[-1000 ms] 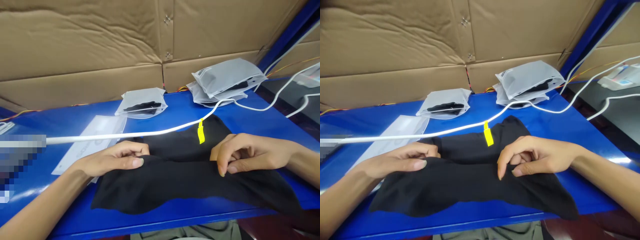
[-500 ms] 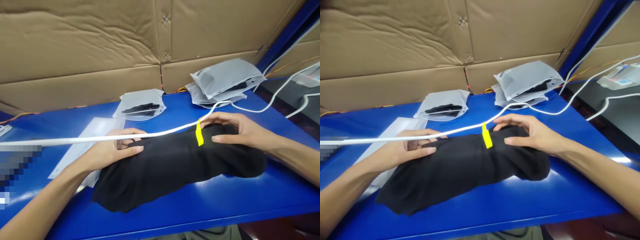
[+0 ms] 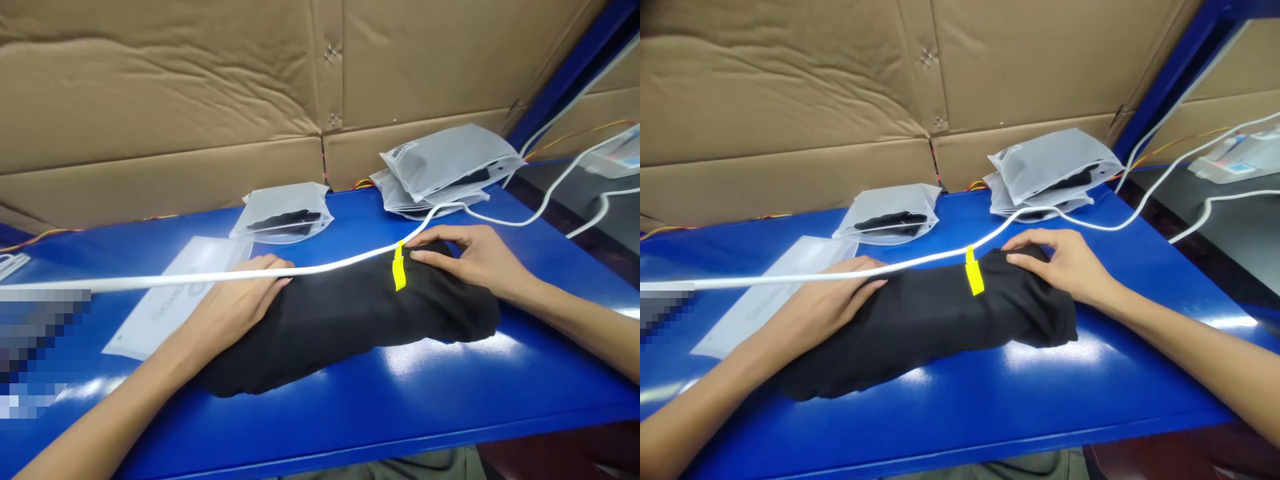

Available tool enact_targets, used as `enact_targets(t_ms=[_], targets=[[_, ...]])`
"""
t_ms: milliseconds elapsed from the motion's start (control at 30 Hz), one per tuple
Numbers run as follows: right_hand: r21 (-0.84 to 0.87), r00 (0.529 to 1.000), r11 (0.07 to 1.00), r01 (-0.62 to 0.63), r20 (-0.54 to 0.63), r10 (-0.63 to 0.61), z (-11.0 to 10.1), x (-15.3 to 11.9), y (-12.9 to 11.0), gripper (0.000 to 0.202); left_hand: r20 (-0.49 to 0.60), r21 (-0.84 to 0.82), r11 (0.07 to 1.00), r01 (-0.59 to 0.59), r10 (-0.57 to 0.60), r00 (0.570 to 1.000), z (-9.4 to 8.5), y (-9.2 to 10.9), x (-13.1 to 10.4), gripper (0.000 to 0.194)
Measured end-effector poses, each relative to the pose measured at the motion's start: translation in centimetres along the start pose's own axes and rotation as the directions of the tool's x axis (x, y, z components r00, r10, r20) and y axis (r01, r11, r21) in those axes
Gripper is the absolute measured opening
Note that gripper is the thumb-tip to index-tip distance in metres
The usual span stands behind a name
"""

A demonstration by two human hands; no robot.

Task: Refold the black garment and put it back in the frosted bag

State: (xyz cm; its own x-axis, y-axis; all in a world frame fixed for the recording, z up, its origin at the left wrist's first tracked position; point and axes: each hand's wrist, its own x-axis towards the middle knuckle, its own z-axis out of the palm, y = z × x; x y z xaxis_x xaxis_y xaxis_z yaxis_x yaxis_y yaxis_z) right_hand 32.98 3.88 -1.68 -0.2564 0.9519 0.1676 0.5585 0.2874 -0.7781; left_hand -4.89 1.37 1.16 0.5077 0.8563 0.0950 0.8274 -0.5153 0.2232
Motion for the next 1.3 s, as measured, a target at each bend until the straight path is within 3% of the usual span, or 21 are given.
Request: enact_targets(t_ms=[100,300,567,767,833,1033,1200,1300], targets=[[-0.067,0.999,0.997,0.044,-0.007,-0.044,-0.2,0.0,0.0,0.029,0.002,-0.044,0.999,-0.007,0.007,1.0,0.1,-0.1,0.1,0.037],[-0.102,1.0,0.995,0.001,-0.004,-0.001,-0.6,0.2,0.2,0.031,-0.021,-0.057,0.997,-0.043,0.042,0.999,0.6,-0.3,0.1,0.039],[-0.046,0.998,0.998,-0.051,0.03,0.052,-1.0,0.4,0.6,0.037,-0.049,-0.029,0.998,-0.052,0.05,0.998,0.7,0.3,0.0,0.047],[-0.007,0.993,0.994,-0.113,0.04,0.113,-1.4,0.3,0.6,0.045,-0.019,-0.054,0.996,-0.067,0.066,0.998,0.6,0.3,0.2,0.04],[-0.05,0.993,0.996,-0.08,0.079,0.083,-1.7,0.2,0.4,0.052,-0.012,-0.058,0.996,-0.069,0.069,0.998,0.7,0.2,0.3,0.038],[-0.28,0.965,0.933,0.225,0.198,-0.174,-1.5,0.4,0.7,0.051,-0.001,-0.067,0.997,-0.048,0.048,0.999,0.7,0.0,0.2,0.039],[-0.291,0.951,0.914,0.284,0.204,-0.231,-0.9,0.6,1.1,0.043,0.0,-0.064,0.997,-0.046,0.046,0.999,0.7,0.1,0.2,0.041],[-0.288,0.96,0.922,0.258,0.186,-0.21,-1.0,0.5,0.8,0.038,-0.001,-0.054,0.998,-0.041,0.041,0.999,0.8,0.0,0.3,0.042]])
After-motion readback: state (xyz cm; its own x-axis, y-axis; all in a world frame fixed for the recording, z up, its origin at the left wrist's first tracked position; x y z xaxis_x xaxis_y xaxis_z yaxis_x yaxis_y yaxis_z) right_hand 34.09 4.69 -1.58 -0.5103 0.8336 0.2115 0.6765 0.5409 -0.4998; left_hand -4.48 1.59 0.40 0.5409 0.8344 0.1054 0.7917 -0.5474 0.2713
